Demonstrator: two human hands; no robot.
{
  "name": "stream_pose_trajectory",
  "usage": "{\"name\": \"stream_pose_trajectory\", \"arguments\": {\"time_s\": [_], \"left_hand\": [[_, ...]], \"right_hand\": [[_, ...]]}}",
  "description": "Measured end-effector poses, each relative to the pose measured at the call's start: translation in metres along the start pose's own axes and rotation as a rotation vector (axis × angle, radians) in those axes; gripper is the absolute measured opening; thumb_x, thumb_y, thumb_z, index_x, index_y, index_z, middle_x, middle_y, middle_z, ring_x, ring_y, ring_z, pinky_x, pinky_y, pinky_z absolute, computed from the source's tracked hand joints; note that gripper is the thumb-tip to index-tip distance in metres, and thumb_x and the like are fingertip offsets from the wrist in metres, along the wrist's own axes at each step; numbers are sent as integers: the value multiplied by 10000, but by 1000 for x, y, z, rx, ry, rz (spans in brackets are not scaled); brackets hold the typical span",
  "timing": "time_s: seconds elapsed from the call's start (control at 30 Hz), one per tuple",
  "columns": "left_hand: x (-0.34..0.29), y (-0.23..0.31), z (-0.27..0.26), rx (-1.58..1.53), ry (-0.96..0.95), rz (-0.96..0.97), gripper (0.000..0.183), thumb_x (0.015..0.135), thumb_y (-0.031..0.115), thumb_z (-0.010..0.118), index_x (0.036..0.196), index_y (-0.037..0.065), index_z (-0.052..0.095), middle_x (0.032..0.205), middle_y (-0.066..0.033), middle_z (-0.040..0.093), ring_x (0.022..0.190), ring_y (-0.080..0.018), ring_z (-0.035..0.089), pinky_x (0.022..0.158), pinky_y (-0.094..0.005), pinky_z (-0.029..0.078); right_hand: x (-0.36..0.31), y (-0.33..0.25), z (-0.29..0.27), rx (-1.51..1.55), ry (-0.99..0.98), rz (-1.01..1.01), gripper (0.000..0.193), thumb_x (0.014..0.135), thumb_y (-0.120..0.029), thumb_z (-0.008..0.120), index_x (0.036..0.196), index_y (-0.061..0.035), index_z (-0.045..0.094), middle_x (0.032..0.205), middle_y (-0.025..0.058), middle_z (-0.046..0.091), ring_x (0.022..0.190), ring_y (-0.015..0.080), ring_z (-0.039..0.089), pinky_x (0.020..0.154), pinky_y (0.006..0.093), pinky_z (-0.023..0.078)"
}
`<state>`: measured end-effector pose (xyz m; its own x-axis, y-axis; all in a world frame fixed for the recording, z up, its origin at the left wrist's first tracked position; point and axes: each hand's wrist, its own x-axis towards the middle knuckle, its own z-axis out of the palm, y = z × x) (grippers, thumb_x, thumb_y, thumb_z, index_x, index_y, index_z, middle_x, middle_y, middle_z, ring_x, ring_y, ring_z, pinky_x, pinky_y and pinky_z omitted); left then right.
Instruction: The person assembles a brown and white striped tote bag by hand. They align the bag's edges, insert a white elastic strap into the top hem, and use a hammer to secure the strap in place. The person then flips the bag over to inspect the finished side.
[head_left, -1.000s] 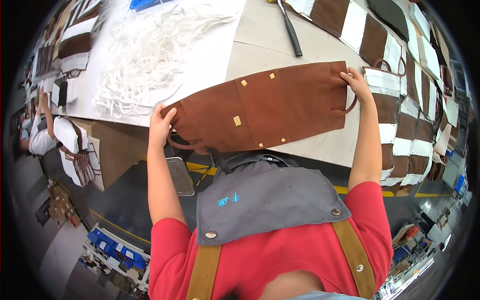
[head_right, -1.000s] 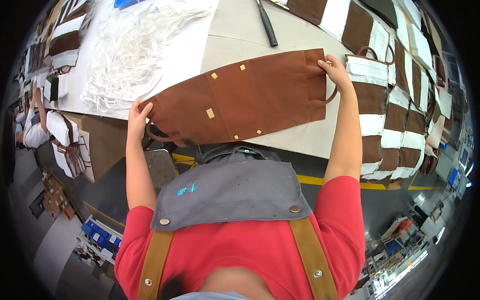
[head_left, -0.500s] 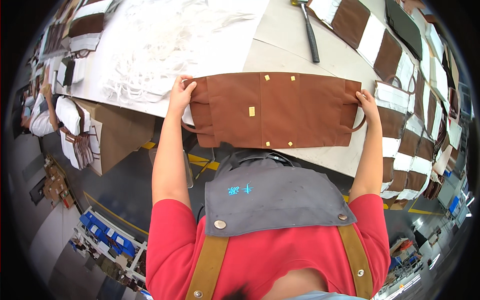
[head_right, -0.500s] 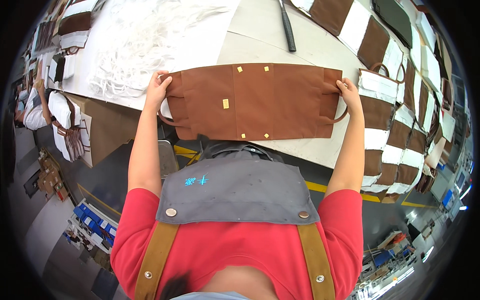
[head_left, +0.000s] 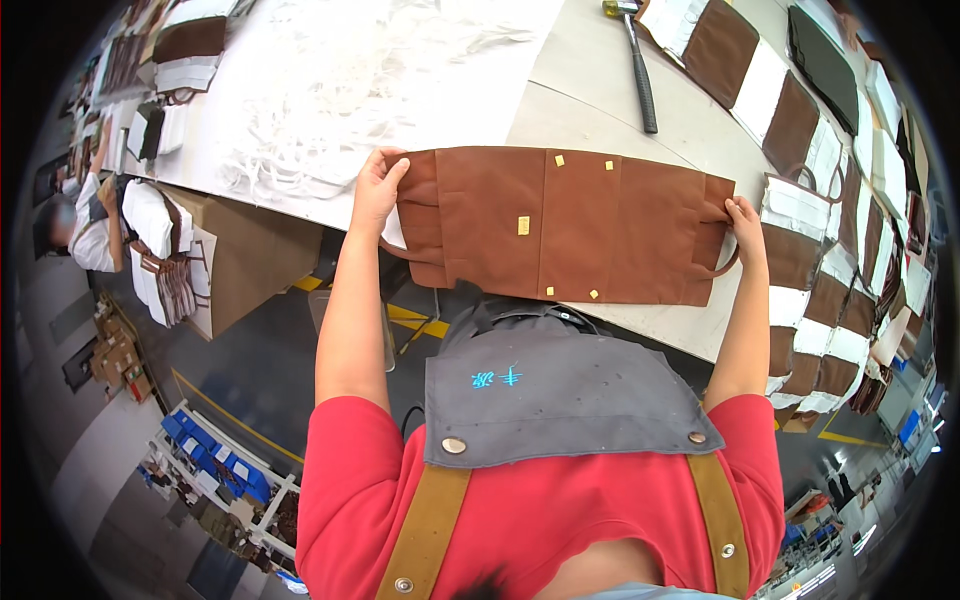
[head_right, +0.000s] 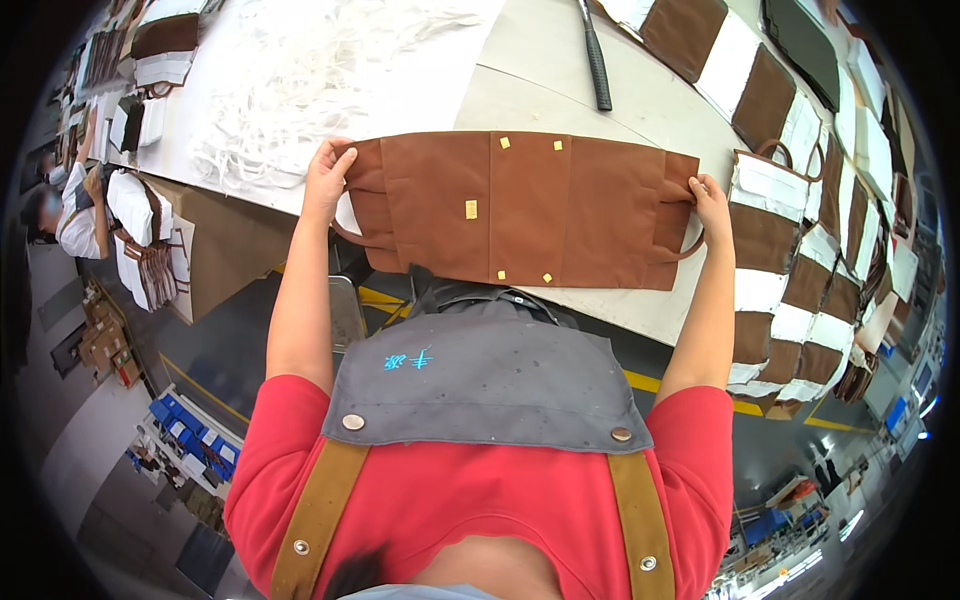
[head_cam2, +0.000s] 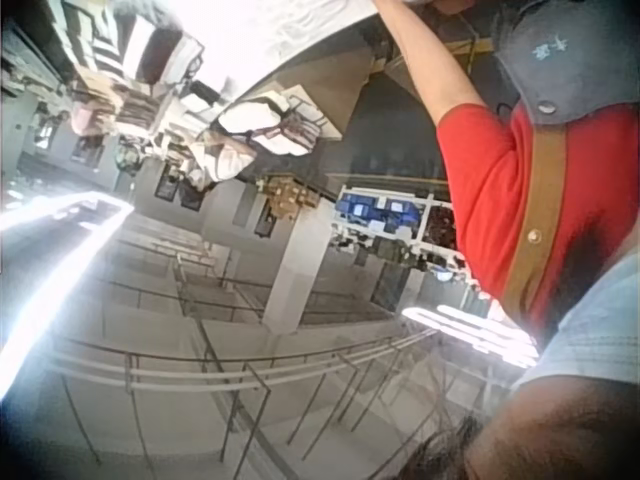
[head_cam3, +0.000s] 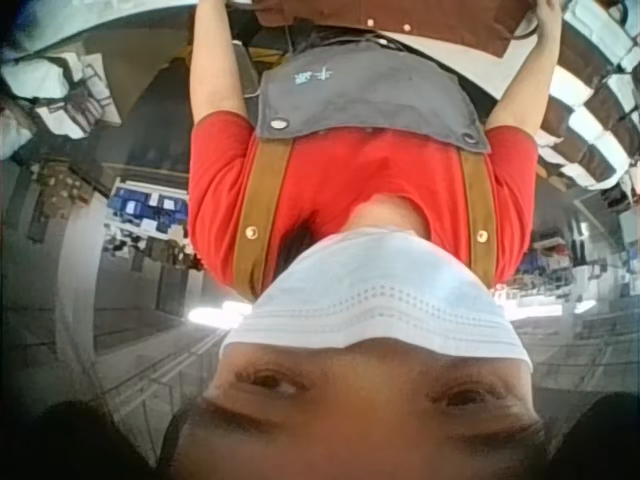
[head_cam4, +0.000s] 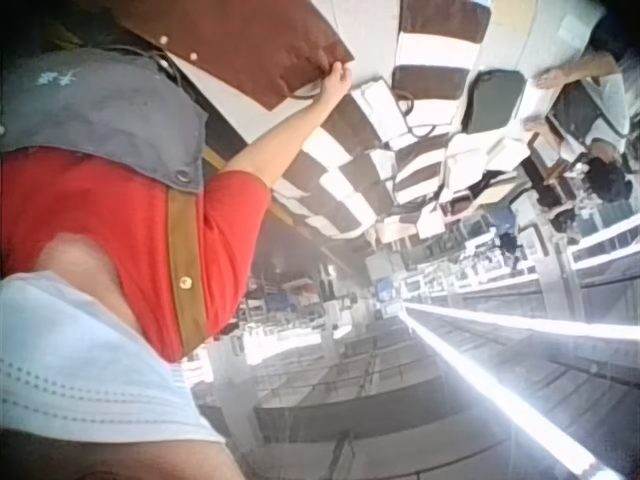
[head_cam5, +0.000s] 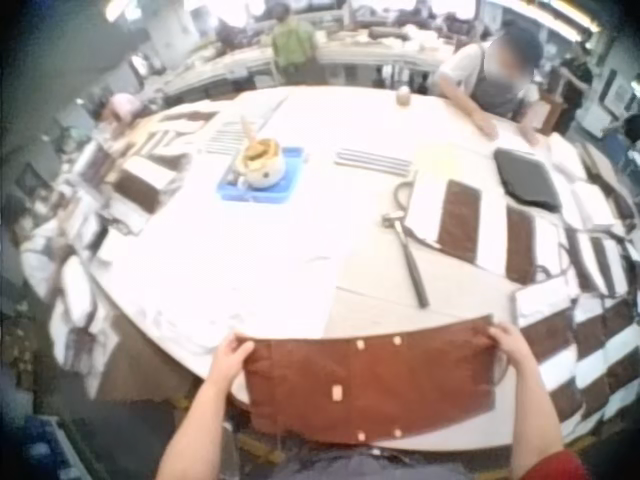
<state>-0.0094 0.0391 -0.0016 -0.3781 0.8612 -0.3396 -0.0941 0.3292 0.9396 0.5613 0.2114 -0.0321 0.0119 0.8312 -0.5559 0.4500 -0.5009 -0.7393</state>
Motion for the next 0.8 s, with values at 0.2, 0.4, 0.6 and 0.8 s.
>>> {"name": "stream_pose_trajectory", "arguments": {"time_s": [0.2,0.4,0.6,0.8], "left_hand": [[8,6,8,87,-36,-27,150,888,119,610,1015,39,598,884,-21,627,841,-65,564,715,-214,459],[18,49,25,945,-137,25,249,812,312,669,870,71,687,775,-67,655,860,-153,582,797,-317,406],[33,37,40,967,-279,185,212,806,293,649,868,93,687,803,-58,664,850,-209,580,820,-370,385],[22,38,40,829,-262,315,128,814,141,642,863,23,637,809,-116,633,793,-248,576,734,-354,439]], "right_hand": [[21,24,0,-335,332,-258,172,885,-189,565,959,-38,602,814,69,609,805,182,565,738,300,447],[-26,-98,168,-299,177,-783,196,875,-90,530,1038,-48,629,1044,128,632,1003,285,583,876,367,455],[-49,-149,310,-262,-338,-898,183,862,-115,551,1012,-47,630,985,151,643,943,315,595,829,383,476],[-68,-157,327,-194,-474,-784,139,866,-131,565,952,-42,629,918,118,639,871,289,602,777,359,480]]}}
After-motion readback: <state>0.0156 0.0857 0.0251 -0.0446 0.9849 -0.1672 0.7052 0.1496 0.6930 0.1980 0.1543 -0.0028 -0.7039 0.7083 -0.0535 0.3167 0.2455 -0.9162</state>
